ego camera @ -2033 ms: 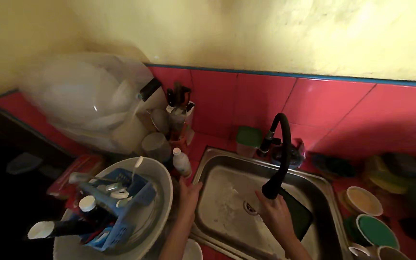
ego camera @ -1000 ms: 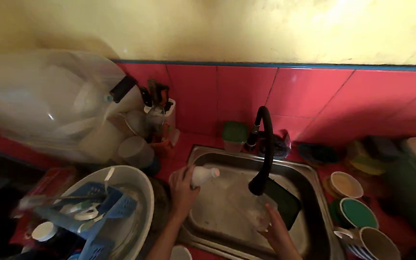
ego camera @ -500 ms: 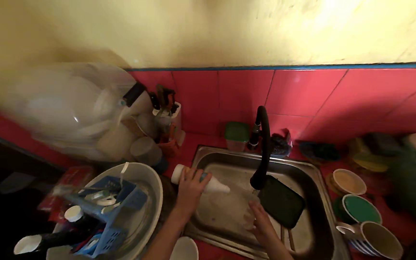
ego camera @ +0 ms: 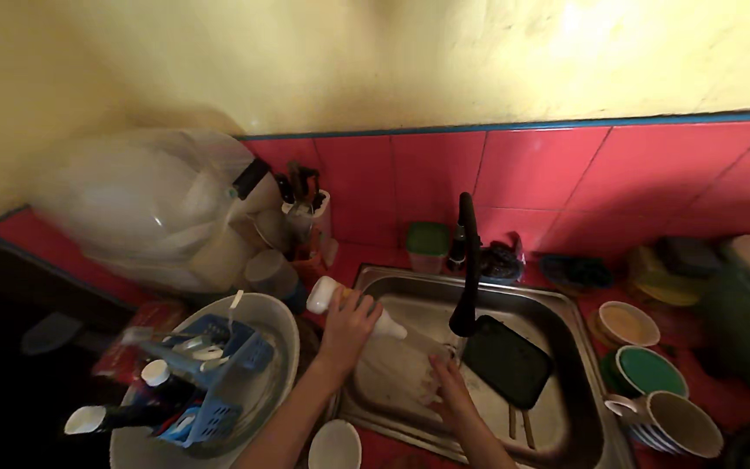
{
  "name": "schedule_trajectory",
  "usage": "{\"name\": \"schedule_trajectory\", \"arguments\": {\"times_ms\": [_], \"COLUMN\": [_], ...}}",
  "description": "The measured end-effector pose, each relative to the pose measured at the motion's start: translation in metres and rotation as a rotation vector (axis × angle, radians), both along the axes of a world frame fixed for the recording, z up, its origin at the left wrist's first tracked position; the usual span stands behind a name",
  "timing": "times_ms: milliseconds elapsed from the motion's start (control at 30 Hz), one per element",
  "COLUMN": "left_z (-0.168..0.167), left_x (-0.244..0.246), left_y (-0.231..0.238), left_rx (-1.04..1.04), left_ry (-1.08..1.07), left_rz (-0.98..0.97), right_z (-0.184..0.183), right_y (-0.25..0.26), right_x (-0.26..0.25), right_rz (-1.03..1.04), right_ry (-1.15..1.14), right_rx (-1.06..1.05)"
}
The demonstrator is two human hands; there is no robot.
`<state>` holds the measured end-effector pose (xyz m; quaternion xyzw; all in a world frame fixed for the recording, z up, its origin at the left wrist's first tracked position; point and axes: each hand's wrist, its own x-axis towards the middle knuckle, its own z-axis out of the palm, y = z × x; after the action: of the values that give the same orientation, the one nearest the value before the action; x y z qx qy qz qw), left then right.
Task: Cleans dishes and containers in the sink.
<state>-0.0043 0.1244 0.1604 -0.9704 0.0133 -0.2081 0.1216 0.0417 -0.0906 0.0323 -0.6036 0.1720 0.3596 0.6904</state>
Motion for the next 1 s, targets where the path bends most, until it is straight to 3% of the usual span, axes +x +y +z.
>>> {"name": "schedule_trajectory", "arguments": {"times_ms": [133,400,1000], "left_z": [0.014,0.03,0.037], "left_x": [-0.001,-0.003,-0.011], "left_y": [-0.002,-0.004,0.006], "left_rx": [0.001,0.076,0.048], "left_ry": [0.045,-0.066,-0.044], "left_rz": [-0.011,-0.044,-0.014], "right_z": [0.005,0.01,0.015], "right_y": [0.001,0.003,0.001], "right_x": [-0.001,0.0,0.004], "right_rz": [-0.008,0.016,-0.029], "right_ry": [0.004,-0.002,0.012], "right_rx": [0.008,0.0,0.001]}}
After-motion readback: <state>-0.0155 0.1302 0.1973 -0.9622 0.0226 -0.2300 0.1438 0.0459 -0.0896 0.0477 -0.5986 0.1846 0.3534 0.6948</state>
